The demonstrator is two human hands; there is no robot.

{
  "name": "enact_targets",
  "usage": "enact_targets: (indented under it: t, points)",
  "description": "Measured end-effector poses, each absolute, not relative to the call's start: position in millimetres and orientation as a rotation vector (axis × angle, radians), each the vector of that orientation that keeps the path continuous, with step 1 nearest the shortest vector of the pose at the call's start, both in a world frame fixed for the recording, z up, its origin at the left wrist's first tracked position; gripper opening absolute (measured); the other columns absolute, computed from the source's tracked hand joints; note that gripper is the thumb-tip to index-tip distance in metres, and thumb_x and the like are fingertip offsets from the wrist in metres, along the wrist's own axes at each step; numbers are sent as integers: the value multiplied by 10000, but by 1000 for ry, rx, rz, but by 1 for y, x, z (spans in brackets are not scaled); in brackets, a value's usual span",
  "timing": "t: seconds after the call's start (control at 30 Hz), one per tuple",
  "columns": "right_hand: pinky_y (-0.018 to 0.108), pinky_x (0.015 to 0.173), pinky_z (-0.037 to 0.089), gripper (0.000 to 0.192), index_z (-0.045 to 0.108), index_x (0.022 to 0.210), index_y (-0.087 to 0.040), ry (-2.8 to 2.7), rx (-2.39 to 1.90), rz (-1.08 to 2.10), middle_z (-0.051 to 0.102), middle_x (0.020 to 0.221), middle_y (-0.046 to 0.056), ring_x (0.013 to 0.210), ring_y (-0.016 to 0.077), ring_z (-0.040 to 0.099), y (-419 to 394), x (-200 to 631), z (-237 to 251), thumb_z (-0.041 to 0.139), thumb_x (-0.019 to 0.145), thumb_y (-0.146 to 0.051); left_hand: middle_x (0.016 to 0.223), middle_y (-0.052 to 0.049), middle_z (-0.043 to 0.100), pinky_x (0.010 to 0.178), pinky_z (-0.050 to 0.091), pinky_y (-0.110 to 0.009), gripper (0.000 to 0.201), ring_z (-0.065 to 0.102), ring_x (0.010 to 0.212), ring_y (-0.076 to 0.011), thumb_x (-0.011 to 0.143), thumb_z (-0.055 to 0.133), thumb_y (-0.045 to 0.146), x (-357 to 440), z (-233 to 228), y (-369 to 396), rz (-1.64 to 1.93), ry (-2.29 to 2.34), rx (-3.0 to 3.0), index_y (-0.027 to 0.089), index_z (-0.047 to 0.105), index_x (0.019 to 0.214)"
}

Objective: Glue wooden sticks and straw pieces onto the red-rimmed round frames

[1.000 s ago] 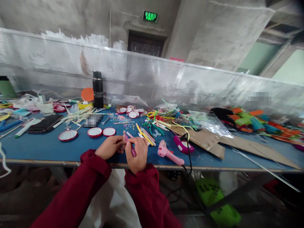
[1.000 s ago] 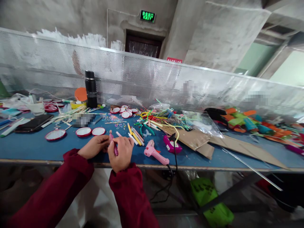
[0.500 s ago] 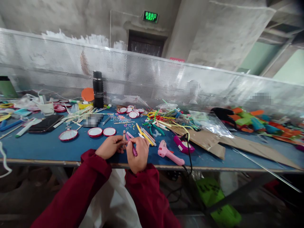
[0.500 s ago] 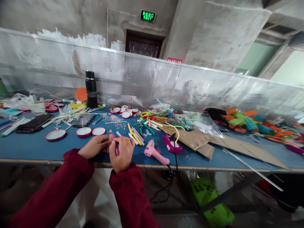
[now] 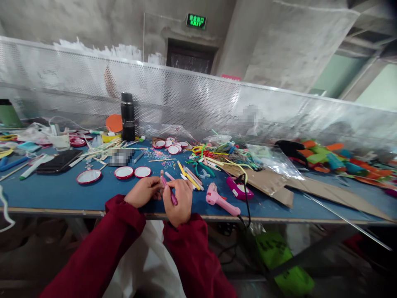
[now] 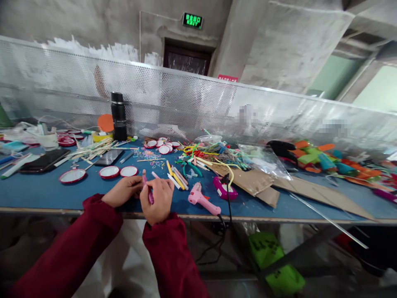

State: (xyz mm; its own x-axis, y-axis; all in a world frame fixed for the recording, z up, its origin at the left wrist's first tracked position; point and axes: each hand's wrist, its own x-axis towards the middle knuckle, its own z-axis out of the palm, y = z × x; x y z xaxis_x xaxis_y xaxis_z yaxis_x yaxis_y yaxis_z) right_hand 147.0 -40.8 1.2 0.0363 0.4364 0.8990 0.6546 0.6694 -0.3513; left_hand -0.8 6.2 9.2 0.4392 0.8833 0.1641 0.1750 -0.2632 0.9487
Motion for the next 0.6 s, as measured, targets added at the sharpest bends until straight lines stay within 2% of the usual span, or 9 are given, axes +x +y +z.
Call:
enact_targets:
  t: [0.6]
  points:
    - [383,839,390,91,545,837,-206,-1552,-949,-226,639,760,22,776,189,570,-40,147,0,505,918,-219,728,-4,632,589,505,-255,349,605,592,-126,842,608,508,-1,9,6,905,906,1716,161,592,802]
